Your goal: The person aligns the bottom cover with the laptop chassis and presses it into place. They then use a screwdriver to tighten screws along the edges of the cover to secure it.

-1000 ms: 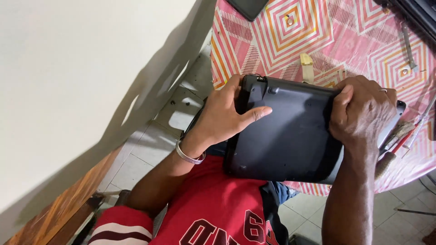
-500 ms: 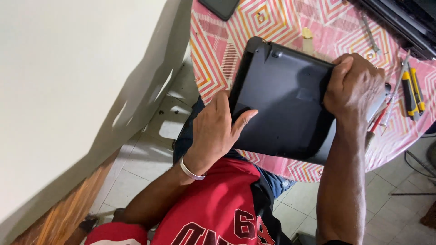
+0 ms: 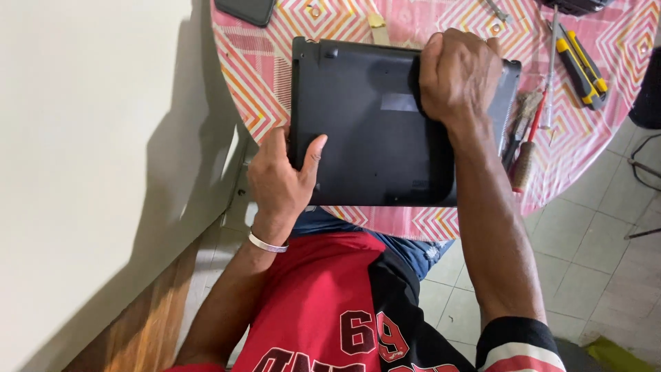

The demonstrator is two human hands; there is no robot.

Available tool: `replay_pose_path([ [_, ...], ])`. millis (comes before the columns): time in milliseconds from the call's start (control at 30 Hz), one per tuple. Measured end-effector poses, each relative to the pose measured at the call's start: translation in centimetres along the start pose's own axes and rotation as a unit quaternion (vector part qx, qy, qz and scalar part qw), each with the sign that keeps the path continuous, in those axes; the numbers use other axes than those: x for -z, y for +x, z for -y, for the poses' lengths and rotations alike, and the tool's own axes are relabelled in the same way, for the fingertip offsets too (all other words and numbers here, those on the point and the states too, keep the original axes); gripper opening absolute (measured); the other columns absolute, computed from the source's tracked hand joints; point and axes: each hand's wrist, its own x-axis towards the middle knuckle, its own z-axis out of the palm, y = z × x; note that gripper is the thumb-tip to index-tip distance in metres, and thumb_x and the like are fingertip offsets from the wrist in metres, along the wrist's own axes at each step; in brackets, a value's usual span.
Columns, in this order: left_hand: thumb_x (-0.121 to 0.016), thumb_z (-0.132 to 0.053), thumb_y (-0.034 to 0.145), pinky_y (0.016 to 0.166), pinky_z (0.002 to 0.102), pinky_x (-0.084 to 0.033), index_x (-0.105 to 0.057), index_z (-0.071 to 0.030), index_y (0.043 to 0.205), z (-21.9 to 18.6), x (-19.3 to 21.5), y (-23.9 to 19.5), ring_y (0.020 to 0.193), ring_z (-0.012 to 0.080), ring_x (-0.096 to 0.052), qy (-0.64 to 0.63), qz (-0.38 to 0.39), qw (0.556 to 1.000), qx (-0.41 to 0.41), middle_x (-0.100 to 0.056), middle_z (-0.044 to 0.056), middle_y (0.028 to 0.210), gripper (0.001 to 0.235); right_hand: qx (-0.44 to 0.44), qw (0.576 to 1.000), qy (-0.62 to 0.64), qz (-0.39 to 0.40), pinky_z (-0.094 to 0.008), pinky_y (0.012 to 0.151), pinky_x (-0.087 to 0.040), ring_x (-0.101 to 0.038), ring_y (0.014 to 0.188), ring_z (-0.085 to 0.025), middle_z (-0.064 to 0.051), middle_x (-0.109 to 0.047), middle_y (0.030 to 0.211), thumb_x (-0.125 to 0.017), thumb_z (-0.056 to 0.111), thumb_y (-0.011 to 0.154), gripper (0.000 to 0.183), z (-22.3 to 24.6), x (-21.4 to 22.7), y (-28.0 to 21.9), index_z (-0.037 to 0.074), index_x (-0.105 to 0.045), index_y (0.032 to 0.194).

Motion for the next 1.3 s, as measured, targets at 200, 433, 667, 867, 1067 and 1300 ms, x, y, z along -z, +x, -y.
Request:
replay_pose_path([
  [200, -0.066, -0.046, 0.101, 0.056, 0.040, -0.045, -0.065, -0.003, 0.098, -0.2, 0.1, 0.6, 0.059, 0.0260, -0.057, 0.019, -0.030, 0.999, -0.020, -0.060, 0.006, 0.072, 0.043, 0.029, 0.996, 0.077, -0.037, -0.061, 0.091, -0.051, -0.054, 0.093, -0.039, -0.009, -0.062, 0.100, -0.036, 0.035, 0.120, 0.040, -0.9, -2.1, -0.5, 0.011, -0.067, 0.109],
  [433, -0.072, -0.047, 0.099, 0.056, 0.039, -0.046, -0.064, -0.006, 0.090, -0.1, -0.2, 0.5, 0.055, 0.0226, -0.058, 0.025, -0.016, 1.000, 0.009, -0.061, 0.002, 0.066, 0.042, 0.023, 0.998, 0.012, -0.049, -0.048, 0.080, -0.042, -0.048, 0.097, -0.032, -0.012, -0.051, 0.119, -0.038, 0.030, 0.116, 0.030, 0.4, -0.3, 0.3, 0.005, -0.052, 0.126],
  [667, -0.064, -0.051, 0.104, 0.058, 0.045, -0.048, -0.062, -0.007, 0.094, -0.3, 0.3, 0.6, 0.064, 0.0306, -0.066, 0.104, 0.024, 0.994, 0.022, -0.066, 0.006, 0.073, 0.045, 0.012, 0.997, 0.026, -0.069, -0.047, 0.087, -0.034, -0.042, 0.101, -0.029, -0.011, -0.047, 0.121, -0.035, 0.032, 0.117, 0.031, 0.9, 0.1, 0.3, 0.004, -0.048, 0.125],
  [867, -0.054, -0.054, 0.111, 0.051, 0.054, -0.042, -0.051, -0.008, 0.091, 0.4, 0.8, 1.3, 0.055, 0.0461, -0.057, 0.248, 0.113, 0.962, -0.016, -0.056, 0.012, 0.061, 0.051, -0.011, 0.996, 0.007, -0.092, -0.045, 0.084, -0.040, -0.048, 0.102, -0.028, -0.010, -0.053, 0.115, -0.041, 0.031, 0.114, 0.031, 1.4, 0.6, 0.1, 0.004, -0.054, 0.118],
  [1067, -0.072, -0.051, 0.103, 0.057, 0.051, -0.049, -0.062, -0.012, 0.101, -1.2, 1.9, 2.4, 0.076, 0.0360, -0.065, 0.261, 0.074, 0.960, -0.075, -0.064, 0.009, 0.090, 0.040, -0.044, 0.991, 0.032, -0.119, -0.049, 0.088, -0.044, -0.049, 0.112, -0.030, -0.010, -0.050, 0.125, -0.046, 0.036, 0.113, 0.032, 1.0, -1.7, -0.1, 0.007, -0.057, 0.120],
  [1300, -0.060, 0.001, 0.096, 0.114, 0.061, -0.040, -0.060, 0.002, 0.134, -9.8, -1.9, 4.3, 0.134, 0.0424, -0.052, 0.068, 0.069, 0.948, -0.302, -0.047, 0.021, 0.146, 0.039, -0.112, 0.976, 0.001, -0.185, -0.054, 0.097, -0.046, -0.042, 0.129, -0.029, -0.006, -0.043, 0.139, -0.046, 0.033, 0.114, 0.026, 0.2, -3.9, -0.3, 0.016, -0.053, 0.132],
])
